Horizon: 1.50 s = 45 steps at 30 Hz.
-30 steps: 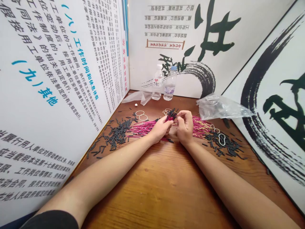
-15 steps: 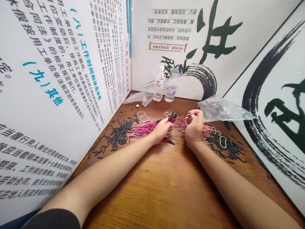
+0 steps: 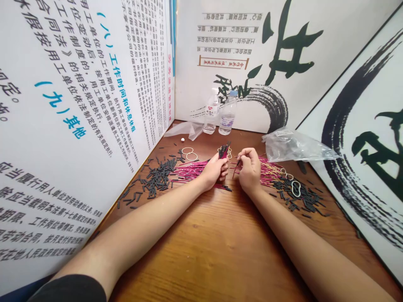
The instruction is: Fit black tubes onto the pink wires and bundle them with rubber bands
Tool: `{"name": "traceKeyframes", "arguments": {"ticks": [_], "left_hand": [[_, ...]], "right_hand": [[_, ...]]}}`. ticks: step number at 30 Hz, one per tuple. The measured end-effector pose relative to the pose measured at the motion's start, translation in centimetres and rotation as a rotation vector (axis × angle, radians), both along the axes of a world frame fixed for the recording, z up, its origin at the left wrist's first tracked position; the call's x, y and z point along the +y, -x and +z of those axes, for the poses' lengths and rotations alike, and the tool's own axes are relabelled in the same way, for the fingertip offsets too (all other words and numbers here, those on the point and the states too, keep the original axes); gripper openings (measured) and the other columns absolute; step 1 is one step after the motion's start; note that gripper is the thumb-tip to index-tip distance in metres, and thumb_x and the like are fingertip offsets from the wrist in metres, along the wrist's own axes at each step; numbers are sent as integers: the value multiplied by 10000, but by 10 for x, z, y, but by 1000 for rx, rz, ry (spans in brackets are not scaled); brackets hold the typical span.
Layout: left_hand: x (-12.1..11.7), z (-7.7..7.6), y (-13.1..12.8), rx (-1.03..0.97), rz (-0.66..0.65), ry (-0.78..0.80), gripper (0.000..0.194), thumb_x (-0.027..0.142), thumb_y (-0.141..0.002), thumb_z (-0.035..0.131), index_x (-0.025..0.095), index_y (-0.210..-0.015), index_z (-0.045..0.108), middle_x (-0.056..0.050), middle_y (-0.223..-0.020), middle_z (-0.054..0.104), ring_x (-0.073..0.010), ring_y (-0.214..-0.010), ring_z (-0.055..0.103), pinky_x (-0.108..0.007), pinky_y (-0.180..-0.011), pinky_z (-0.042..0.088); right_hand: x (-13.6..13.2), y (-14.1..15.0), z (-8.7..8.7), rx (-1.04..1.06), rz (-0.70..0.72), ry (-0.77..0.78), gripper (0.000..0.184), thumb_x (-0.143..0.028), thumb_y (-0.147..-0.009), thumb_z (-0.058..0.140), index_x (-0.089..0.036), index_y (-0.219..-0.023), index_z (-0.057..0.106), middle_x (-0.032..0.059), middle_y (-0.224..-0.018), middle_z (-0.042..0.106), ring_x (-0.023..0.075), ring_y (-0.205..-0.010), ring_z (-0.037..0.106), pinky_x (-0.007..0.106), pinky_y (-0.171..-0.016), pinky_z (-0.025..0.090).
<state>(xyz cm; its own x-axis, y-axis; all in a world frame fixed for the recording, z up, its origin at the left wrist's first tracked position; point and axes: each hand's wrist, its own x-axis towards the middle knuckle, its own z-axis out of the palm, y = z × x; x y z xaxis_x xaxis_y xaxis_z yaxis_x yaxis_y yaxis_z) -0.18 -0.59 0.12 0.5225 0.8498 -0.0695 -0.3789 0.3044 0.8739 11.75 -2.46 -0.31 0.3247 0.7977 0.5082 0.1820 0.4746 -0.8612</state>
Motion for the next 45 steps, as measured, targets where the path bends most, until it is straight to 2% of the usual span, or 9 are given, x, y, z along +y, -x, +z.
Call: {"name": "traceKeyframes", "arguments": {"ticks": [6,10,14,18,26,32,37,41,45], "left_hand": [[-2,3,2,15,7,-33,119,341,-866,473,233,-898,436,100,-538,220,-39,-361,161,-147,-371,104],[0,2,5,-49,-40,22,80,258,-797,472,199,-848,455,86,-555,228,-36,-381,150,-156,-383,87],[3,0,5,-123,-70,90,42,180,-700,386,167,-705,426,53,-567,261,-51,-414,208,-169,-396,136],[3,-1,3,-132,-56,73,48,143,-675,390,170,-636,386,37,-559,281,-64,-436,246,-177,-410,202],[2,-1,1,-160,-16,-9,59,133,-745,407,188,-723,407,32,-599,346,-99,-511,405,-207,-472,369],[2,1,5,-113,-46,19,42,193,-771,433,204,-801,407,63,-607,299,-53,-415,228,-157,-377,143],[3,1,6,-115,-66,50,68,203,-758,469,196,-778,405,76,-581,251,-41,-402,163,-165,-382,93],[3,-2,4,-117,-43,57,71,188,-771,490,175,-735,430,67,-560,257,-47,-416,217,-166,-392,141],[5,-5,1,-146,-19,32,131,234,-835,481,163,-729,454,51,-555,317,-60,-451,315,-167,-437,276]], "right_hand": [[-1,2,-2,-72,-9,-65,50,-222,-876,436,-213,-848,475,-27,-741,465,97,-574,428,235,-538,366],[-2,1,-5,-127,15,-84,62,-222,-895,429,-212,-865,482,-18,-757,526,99,-579,489,244,-559,412],[-1,2,-8,-93,76,-55,54,-256,-918,404,-224,-902,445,-13,-764,587,98,-522,512,250,-522,426],[1,2,-10,-61,125,-4,68,-295,-925,407,-231,-911,422,-36,-695,571,92,-473,489,234,-477,415],[2,1,-13,-62,175,33,71,-299,-916,436,-235,-943,423,-50,-678,546,82,-459,466,209,-437,385],[-2,3,-2,3,116,-30,60,-266,-896,459,-226,-922,422,-42,-695,546,76,-466,444,211,-446,370],[-5,5,11,83,52,-75,58,-254,-876,467,-229,-903,422,-44,-658,548,78,-476,430,202,-446,340],[-5,7,13,135,60,-43,57,-254,-866,454,-237,-900,411,-49,-643,546,76,-449,405,200,-420,315],[-5,10,11,155,119,3,80,-281,-869,455,-239,-898,394,-56,-647,565,63,-398,388,194,-384,305]]}}
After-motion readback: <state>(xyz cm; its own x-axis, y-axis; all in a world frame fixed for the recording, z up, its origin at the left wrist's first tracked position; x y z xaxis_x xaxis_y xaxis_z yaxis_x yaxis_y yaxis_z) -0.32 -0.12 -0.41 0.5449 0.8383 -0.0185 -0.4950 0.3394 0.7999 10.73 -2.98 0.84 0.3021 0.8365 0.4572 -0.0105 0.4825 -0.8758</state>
